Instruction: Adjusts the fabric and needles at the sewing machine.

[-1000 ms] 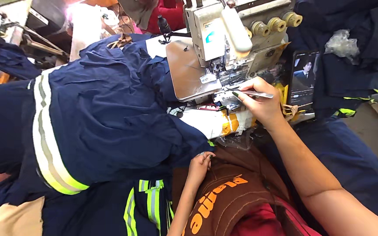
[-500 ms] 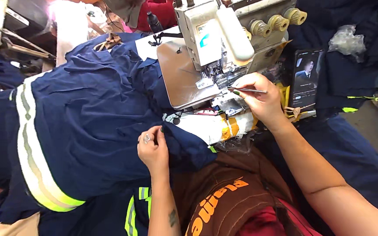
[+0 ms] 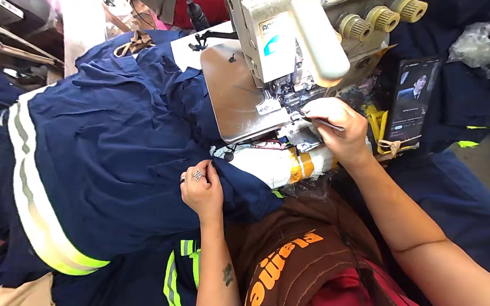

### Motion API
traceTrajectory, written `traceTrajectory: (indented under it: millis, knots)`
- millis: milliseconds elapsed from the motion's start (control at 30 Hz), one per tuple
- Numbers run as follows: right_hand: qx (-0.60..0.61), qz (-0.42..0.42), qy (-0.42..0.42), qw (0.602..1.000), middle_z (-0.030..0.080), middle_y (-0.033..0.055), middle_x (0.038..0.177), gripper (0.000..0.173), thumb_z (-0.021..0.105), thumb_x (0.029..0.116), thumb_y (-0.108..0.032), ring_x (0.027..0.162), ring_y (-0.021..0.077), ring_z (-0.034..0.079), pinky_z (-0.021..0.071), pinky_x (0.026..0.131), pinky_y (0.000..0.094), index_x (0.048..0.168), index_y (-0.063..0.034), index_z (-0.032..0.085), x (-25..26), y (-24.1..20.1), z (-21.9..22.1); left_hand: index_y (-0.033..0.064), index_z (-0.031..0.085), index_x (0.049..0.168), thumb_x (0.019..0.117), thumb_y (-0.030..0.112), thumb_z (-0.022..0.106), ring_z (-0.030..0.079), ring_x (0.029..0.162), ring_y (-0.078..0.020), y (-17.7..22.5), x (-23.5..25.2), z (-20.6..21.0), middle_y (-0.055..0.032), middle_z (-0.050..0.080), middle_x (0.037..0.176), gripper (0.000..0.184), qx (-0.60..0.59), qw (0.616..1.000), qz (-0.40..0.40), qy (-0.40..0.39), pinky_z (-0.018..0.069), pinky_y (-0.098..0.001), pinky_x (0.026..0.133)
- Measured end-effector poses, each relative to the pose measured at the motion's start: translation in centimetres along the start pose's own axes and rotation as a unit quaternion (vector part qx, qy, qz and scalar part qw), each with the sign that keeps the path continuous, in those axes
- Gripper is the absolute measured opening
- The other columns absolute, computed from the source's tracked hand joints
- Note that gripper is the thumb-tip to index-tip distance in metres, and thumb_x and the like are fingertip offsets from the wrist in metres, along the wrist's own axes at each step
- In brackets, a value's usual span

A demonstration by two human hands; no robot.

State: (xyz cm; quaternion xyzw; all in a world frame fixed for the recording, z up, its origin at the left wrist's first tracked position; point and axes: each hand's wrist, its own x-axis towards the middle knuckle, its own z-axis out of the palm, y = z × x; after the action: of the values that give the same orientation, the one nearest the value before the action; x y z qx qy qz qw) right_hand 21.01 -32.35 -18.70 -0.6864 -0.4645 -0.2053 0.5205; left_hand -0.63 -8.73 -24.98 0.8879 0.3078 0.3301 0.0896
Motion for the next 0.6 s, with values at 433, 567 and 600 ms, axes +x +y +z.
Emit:
traceTrajectory:
  millis: [433, 567, 600]
  knots:
    - [-0.023, -0.022, -0.005, 0.999, 0.074, 0.0212, 0.104, 0.009, 0.067, 0.0920, 0.006, 0.104, 0.0260, 0.072, 0.0580, 0.093, 0.0340, 0.096, 0.0034, 0.075, -0.41, 0.08, 0.58, 0.0053, 0.077, 0.103, 0.1026, 0.018, 0.058, 0.067, 0.085, -0.0286, -0.10, -0.13, 0.07, -0.0132, 0.072, 0.088, 0.022, 0.003, 1.000, 0.002, 0.010, 0.0493, -0.0447, 0.079]
    - [0.014, -0.022, 0.009, 1.000, 0.074, 0.0215, 0.104, 0.009, 0.066, 0.0915, 0.008, 0.106, 0.0252, 0.072, 0.0575, 0.095, 0.0336, 0.095, 0.0041, 0.073, -0.23, -0.09, 0.20, 0.0054, 0.077, 0.103, 0.1028, 0.018, 0.058, 0.067, 0.085, -0.0285, -0.16, -0.16, 0.10, -0.0132, 0.071, 0.087, 0.023, 0.000, 1.000, 0.003, 0.009, 0.0486, -0.0448, 0.078]
    - [0.015, -0.025, 0.011, 1.000, 0.074, 0.0212, 0.103, 0.009, 0.067, 0.0913, 0.008, 0.106, 0.0249, 0.072, 0.0578, 0.094, 0.0333, 0.095, 0.0039, 0.073, -0.18, -0.07, 0.17, 0.0056, 0.077, 0.103, 0.1029, 0.018, 0.058, 0.067, 0.084, -0.0283, -0.17, -0.16, 0.10, -0.0129, 0.071, 0.086, 0.023, 0.001, 1.000, 0.003, 0.010, 0.0485, -0.0446, 0.078]
